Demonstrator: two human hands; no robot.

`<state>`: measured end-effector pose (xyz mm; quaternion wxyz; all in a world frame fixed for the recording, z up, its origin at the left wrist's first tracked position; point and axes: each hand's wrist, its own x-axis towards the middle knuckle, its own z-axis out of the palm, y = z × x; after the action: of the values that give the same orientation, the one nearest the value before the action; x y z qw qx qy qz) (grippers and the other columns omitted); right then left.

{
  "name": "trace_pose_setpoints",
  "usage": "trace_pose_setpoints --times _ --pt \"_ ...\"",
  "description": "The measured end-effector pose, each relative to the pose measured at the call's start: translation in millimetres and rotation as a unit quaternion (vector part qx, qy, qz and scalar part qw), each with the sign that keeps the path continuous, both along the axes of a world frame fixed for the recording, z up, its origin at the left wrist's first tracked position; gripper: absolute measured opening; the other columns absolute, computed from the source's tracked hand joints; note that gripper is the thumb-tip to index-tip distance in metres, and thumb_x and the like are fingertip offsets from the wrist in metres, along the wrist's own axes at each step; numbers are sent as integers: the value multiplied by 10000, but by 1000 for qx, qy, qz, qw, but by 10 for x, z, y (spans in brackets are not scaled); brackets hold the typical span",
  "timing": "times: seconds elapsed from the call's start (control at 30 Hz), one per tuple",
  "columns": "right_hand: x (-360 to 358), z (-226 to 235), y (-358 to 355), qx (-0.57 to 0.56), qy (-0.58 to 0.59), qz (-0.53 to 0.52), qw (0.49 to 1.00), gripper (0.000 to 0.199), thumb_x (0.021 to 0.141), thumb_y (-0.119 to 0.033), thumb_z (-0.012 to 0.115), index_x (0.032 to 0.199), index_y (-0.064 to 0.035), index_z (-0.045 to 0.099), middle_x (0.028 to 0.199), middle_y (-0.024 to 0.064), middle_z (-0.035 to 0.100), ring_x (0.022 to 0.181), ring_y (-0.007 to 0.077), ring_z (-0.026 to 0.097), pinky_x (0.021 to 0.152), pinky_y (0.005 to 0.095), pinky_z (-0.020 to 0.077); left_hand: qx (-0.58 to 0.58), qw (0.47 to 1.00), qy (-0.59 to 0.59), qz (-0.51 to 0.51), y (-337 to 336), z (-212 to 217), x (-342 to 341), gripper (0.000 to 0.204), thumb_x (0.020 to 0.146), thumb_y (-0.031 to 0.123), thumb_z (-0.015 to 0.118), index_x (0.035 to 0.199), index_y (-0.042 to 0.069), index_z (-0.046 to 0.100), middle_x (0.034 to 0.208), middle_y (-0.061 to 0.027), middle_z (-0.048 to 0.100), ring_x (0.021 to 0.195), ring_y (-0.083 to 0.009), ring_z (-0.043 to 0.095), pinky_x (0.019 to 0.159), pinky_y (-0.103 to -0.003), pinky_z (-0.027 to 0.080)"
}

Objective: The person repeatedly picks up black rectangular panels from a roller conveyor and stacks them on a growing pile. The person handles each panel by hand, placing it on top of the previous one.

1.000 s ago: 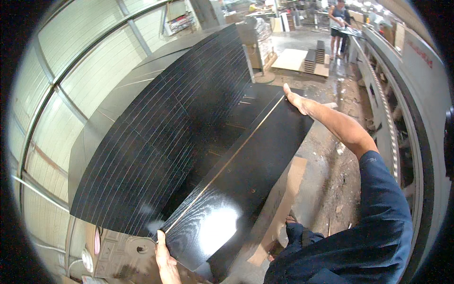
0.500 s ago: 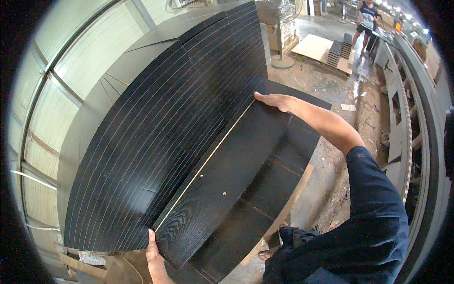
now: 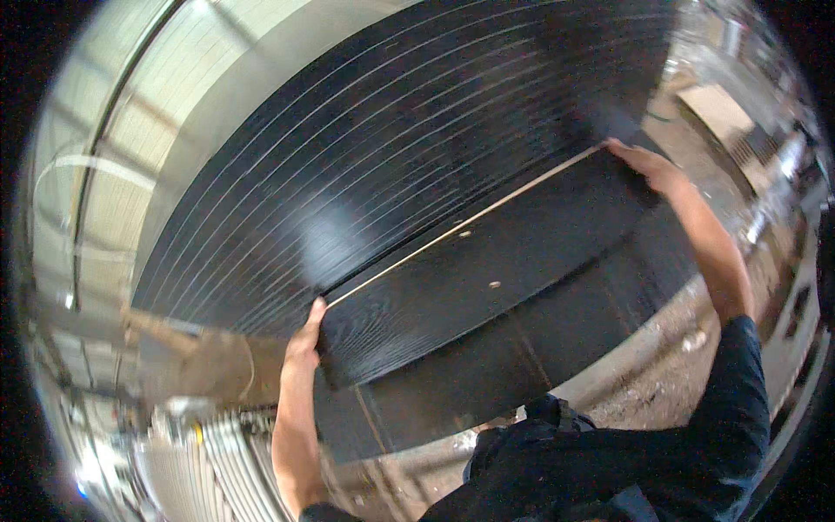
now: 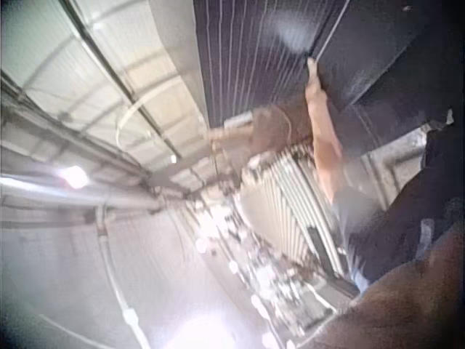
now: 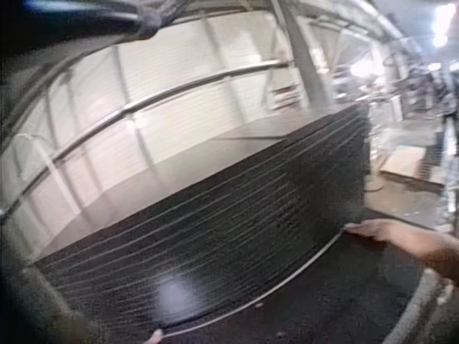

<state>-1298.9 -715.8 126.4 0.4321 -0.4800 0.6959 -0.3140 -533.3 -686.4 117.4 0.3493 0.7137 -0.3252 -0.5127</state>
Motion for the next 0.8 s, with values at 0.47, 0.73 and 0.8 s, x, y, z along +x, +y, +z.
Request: trace_pose_setpoints --times 0.47,0.73,0.8 --pt "-111 -114 197 -50 45 -109 992 837 953 -661 417 1353 68 509 1389 163 537 1293 263 457 1116 386 294 -148 984 -92 47 715 428 -4 533 896 460 688 1048 -49 648 955 -114 672 897 -188 649 758 -381 542" --pt "545 -548 744 -307 -377 -389 783 880 962 -711 230 1123 34 668 1203 169 637 1146 317 522 1072 443 334 -262 883 227 317 1342 -183 -778 820 912 662 513 1272 -73 573 1257 -196 608 1152 -292 570 1003 -437 436" --pt "605 -627 524 -362 -368 -451 728 806 979 -667 288 1033 19 708 1084 145 677 1047 282 563 1017 407 388 -253 867 202 378 1158 -103 -991 792 907 663 498 1246 -50 563 1252 -163 604 1121 -312 583 997 -461 461"
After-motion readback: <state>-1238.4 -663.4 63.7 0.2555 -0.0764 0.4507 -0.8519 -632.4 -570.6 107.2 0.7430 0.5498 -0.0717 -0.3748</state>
